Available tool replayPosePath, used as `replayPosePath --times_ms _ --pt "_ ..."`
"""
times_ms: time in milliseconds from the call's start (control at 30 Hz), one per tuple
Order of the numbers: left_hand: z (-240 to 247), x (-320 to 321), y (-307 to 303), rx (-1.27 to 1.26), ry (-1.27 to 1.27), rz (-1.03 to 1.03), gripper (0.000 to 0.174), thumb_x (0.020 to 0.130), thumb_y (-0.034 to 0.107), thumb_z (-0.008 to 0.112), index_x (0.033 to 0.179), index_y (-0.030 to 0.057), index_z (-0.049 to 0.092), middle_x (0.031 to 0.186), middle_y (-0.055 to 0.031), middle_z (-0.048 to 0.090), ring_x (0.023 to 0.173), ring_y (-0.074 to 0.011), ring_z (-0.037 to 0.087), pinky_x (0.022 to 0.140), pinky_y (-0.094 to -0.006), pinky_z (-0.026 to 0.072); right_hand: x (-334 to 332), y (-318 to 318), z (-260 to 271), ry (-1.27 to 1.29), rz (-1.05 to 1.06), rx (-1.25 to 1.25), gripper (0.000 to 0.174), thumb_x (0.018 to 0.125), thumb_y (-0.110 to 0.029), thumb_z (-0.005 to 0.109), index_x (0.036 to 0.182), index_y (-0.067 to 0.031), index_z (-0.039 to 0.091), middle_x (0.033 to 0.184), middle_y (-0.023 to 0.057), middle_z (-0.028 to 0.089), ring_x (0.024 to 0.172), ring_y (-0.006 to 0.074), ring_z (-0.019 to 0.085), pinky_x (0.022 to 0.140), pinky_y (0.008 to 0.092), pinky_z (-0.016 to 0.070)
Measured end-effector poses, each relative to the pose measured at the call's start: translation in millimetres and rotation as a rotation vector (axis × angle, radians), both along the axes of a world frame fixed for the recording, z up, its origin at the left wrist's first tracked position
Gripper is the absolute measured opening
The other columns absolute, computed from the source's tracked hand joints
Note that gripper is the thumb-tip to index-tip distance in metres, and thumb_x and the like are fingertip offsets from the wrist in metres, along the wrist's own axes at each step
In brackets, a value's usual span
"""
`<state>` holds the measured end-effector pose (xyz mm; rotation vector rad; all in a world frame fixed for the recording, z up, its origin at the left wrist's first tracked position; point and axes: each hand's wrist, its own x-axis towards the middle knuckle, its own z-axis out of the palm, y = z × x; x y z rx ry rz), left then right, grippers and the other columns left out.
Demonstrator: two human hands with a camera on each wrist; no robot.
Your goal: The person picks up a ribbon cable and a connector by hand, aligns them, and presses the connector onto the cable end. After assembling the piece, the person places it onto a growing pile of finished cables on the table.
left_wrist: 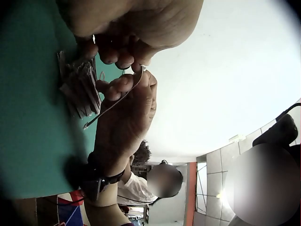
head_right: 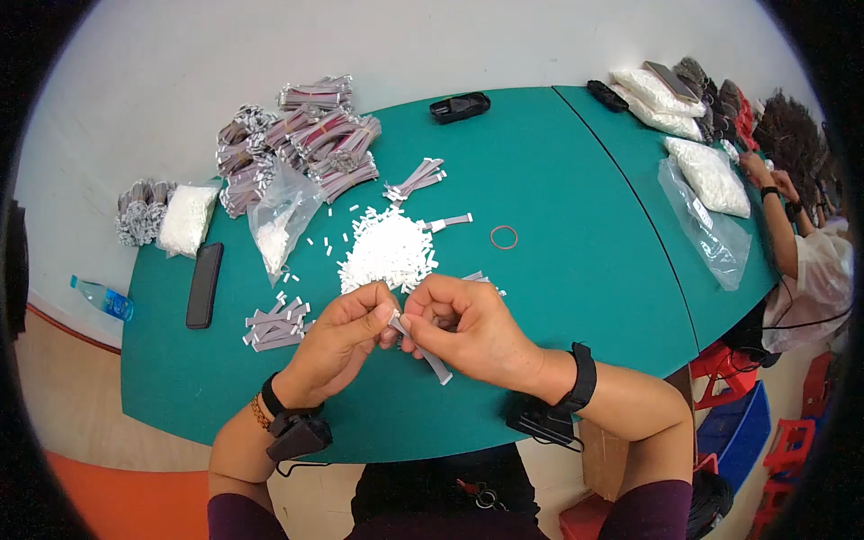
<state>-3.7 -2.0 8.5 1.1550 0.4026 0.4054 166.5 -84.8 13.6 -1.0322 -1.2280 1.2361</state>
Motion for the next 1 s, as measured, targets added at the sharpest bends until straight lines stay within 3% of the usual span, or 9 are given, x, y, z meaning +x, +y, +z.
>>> replayPosePath --times_ms 133,533,1000 --pt "-1.0 0.0 -0.3 -0.002 -0.005 0.002 0.024 0.094 0.028 0.049 0.084 0.0067 0.053 0.077 0.0 0.051 0.075 -0.0107 0.048 0.07 -0.0233 0.0353 0.1 0.3 -1.3 0.003 0.005 0.008 0.006 0.088 -0.005 0.056 0.085 0.0003 0.054 0.071 0.0023 0.061 0.062 0.0056 0.058 0.054 0.019 0.045" --pt "-0.5 0.4 -1.3 0.073 0.024 0.04 0.022 0.094 0.025 0.05 0.08 0.0082 0.048 0.076 0.003 0.045 0.072 -0.0078 0.038 0.069 -0.0222 0.0332 -1.2 -0.3 -2.8 0.013 -0.043 -0.013 0.008 0.087 -0.005 0.058 0.084 0.0005 0.054 0.07 0.0037 0.063 0.062 0.0063 0.059 0.054 0.0191 0.0459" --pt "2.9 2.6 -2.5 -0.046 -0.02 -0.012 0.025 0.093 0.03 0.051 0.081 0.0081 0.05 0.079 -0.0002 0.051 0.074 -0.011 0.046 0.072 -0.0247 0.0371 1.7 0.2 1.9 0.028 0.012 -0.031 0.007 0.088 -0.005 0.057 0.085 0.0004 0.055 0.072 0.0038 0.063 0.065 0.0067 0.06 0.058 0.02 0.048"
